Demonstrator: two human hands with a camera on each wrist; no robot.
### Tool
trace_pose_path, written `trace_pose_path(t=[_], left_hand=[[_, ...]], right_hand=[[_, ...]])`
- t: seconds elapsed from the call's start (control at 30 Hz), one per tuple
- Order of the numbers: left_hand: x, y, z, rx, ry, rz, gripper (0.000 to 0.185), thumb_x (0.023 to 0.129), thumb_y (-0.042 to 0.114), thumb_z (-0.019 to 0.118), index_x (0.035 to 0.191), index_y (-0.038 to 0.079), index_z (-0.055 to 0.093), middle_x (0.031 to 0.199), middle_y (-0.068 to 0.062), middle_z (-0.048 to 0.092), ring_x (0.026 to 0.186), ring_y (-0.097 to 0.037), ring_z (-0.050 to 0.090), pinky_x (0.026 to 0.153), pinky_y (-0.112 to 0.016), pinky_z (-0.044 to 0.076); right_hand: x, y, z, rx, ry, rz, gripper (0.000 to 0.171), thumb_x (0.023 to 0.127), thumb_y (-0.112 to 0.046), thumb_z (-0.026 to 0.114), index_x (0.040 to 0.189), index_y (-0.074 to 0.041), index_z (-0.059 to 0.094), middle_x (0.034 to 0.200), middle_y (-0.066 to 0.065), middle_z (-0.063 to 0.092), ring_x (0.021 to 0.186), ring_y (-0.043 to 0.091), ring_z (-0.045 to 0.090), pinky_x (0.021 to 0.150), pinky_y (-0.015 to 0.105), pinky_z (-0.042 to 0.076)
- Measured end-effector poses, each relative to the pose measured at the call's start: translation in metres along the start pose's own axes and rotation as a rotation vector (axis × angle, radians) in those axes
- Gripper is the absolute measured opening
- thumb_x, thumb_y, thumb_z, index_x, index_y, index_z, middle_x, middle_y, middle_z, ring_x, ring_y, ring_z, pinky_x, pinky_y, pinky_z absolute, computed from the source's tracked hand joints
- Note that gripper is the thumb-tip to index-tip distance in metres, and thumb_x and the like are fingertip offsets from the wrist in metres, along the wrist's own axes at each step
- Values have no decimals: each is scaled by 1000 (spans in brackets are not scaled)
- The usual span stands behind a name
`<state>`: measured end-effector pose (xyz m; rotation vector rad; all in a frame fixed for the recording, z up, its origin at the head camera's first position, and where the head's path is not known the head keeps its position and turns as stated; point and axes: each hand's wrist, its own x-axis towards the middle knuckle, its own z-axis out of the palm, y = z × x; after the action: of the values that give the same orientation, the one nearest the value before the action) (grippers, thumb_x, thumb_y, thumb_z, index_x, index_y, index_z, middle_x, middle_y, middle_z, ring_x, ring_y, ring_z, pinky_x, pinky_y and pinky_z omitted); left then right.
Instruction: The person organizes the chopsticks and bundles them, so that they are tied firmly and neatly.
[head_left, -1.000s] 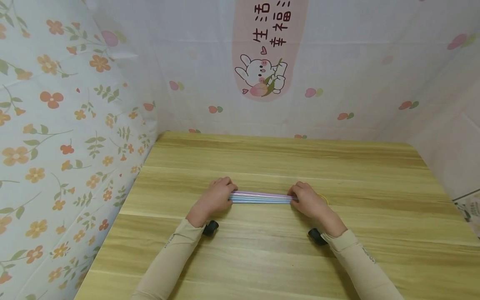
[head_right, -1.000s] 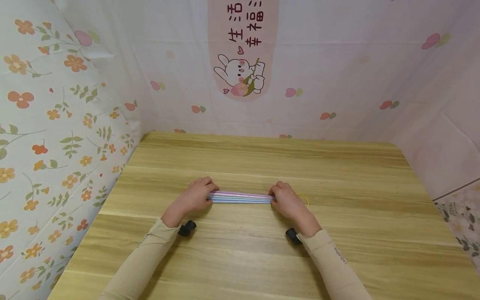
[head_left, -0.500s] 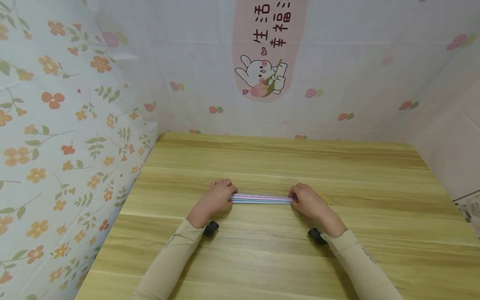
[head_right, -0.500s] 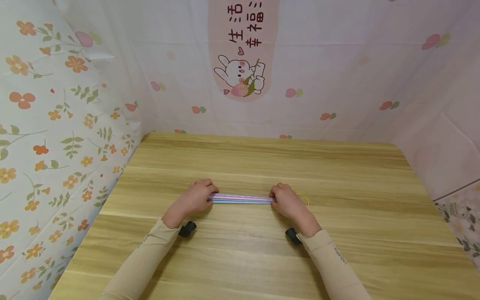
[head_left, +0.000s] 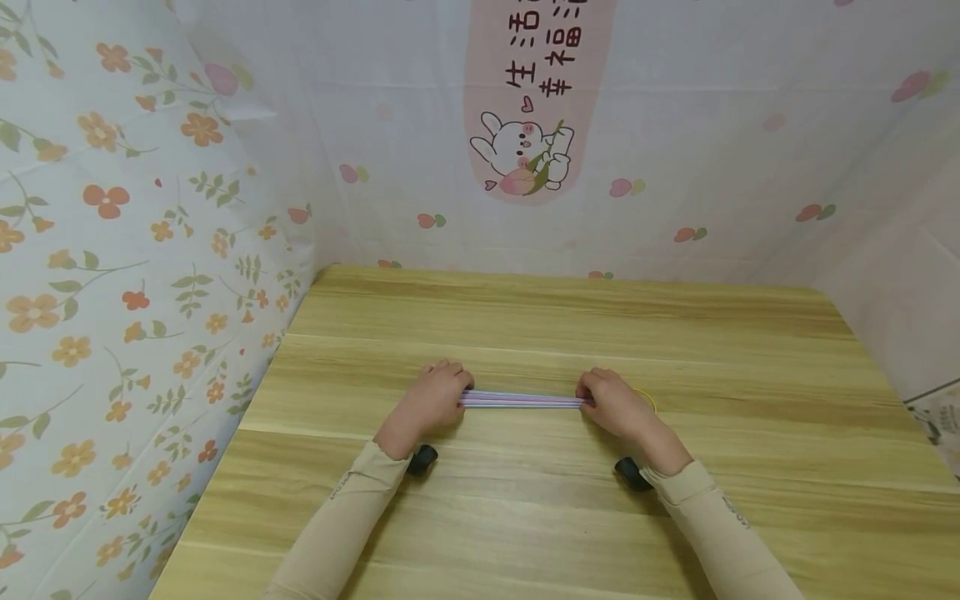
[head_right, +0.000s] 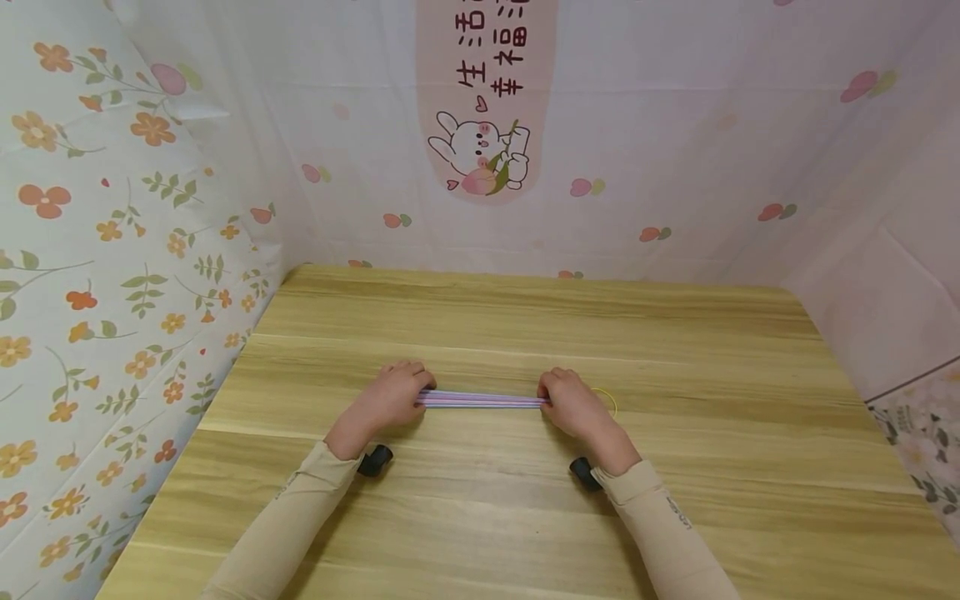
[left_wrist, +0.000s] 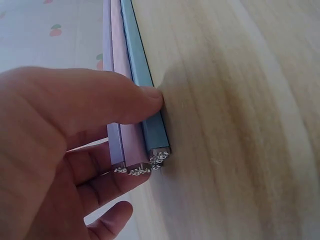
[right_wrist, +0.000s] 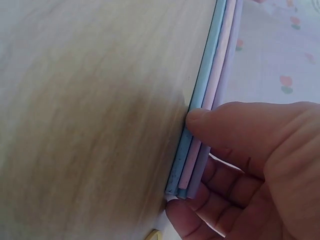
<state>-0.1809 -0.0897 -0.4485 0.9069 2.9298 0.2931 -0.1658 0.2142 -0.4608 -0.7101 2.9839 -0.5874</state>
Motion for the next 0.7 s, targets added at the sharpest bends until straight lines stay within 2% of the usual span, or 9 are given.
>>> trace_pose_path(t=[0.17,0.47,0.7], left_hand=[[0,-1,1,-7,15,11,22,79,6,67,101,7,66,99,-6,63,98,-25,58,85,-44,44],[-1,-1,3,-14,35,41,16,78,3,68,93,7,64,91,-5,59,85,-24,60,80,-41,46],[0,-1,5,-1,27,49,15,77,4,68,91,8,63,90,-4,62,88,-24,61,78,-40,47]], right_hand=[[0,-1,-1,4,-15,10,11,80,1,70,84,-3,61,79,3,55,74,16,48,68,33,44],[-2,-3,-1,-5,-1,15,12,80,0,70,80,-5,59,77,2,52,73,17,46,68,33,41],[-2,-2,3,-16,5,-2,12,80,0,70,81,-6,59,77,2,55,74,18,50,69,35,44]])
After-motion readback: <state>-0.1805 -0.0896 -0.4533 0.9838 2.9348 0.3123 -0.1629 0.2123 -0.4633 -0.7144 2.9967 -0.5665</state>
